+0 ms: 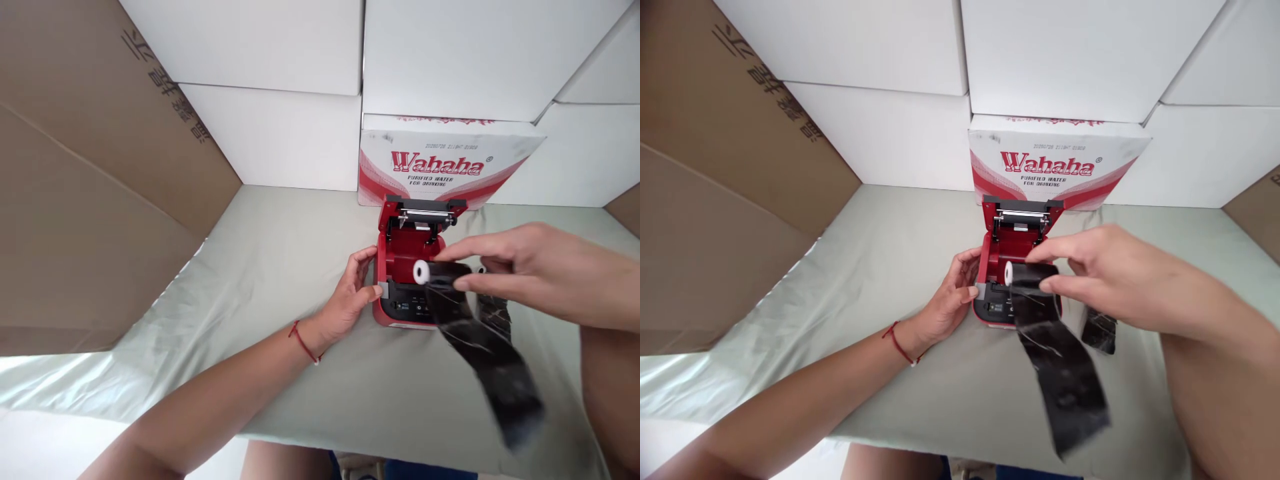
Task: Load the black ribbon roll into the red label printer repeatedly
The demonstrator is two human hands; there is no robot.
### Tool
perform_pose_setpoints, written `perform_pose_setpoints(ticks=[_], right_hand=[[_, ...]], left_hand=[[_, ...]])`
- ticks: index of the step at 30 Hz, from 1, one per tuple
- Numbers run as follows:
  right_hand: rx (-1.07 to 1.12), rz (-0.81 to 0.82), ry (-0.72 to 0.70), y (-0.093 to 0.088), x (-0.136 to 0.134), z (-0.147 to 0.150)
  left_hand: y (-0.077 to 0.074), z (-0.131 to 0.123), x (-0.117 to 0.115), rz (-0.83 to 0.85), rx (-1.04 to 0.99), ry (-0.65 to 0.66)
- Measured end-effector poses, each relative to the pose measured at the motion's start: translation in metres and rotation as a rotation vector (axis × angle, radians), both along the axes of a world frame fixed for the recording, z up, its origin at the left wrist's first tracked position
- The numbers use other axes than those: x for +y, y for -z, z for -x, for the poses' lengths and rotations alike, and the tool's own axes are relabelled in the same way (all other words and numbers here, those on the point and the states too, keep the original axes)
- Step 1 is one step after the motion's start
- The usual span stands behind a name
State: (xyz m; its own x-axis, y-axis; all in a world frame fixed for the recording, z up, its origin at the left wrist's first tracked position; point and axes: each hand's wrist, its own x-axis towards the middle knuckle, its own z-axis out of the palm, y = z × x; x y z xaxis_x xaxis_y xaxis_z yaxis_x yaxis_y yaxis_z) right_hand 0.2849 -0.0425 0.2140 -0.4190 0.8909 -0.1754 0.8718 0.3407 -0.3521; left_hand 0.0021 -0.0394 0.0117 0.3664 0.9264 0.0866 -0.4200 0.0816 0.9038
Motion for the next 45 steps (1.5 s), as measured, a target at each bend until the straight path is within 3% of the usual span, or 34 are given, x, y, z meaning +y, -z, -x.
perform_pose_setpoints(ticks=[2, 4, 8, 15, 17, 20, 22, 25, 28, 31, 35, 37, 41, 45], right_hand=[[0.004, 0.119, 0.042, 0.011, 0.008, 0.032], [-0.072, 0.087, 0.059, 0.024, 0.013, 0.050], [-0.200, -0.035, 0.038, 0.042, 0.020, 0.053], [-0.287, 0.042, 0.037, 0.051, 0.031, 0.058], [-0.363, 0.044, 0.001, 0.054, 0.033, 0.062], [-0.435, 0.033, -0.034, 0.056, 0.035, 0.066], [-0.452, 0.018, -0.054, 0.058, 0.037, 0.068], [-0.454, 0.008, -0.072, 0.059, 0.039, 0.067], [-0.350, 0.035, -0.082, 0.051, 0.034, 0.063], [-0.086, -0.019, -0.046, 0.030, 0.018, 0.056], [0.109, -0.478, 0.181, 0.012, 0.006, 0.047], [0.085, -0.575, 0.178, 0.017, 0.013, 0.045], [0.021, -0.427, 0.054, 0.032, 0.031, 0.039], [0.014, -0.372, 0.016, 0.030, 0.025, 0.025]], left_hand=[[0.000, 0.001, 0.000, -0.002, 0.012, 0.013], [0.000, 0.002, 0.000, -0.007, 0.027, 0.019], [0.002, 0.003, 0.000, -0.008, 0.044, 0.023], [0.003, 0.007, -0.004, -0.089, 0.134, 0.015], [0.003, 0.011, -0.011, -0.271, 0.259, -0.093], [0.004, 0.018, -0.024, -0.758, 0.428, -0.244], [0.005, 0.020, -0.030, -1.062, 0.506, -0.228], [0.007, 0.018, -0.034, -1.262, 0.648, -0.181], [0.006, 0.013, -0.033, -1.301, 0.702, -0.220], [0.004, 0.010, -0.033, -1.325, 0.691, -0.281], [0.006, 0.011, -0.034, -1.300, 0.654, -0.296], [0.009, 0.013, -0.035, -1.220, 0.673, -0.226], [0.011, 0.014, -0.036, -1.067, 0.686, -0.104], [0.006, 0.010, -0.036, -1.302, 0.684, -0.363]])
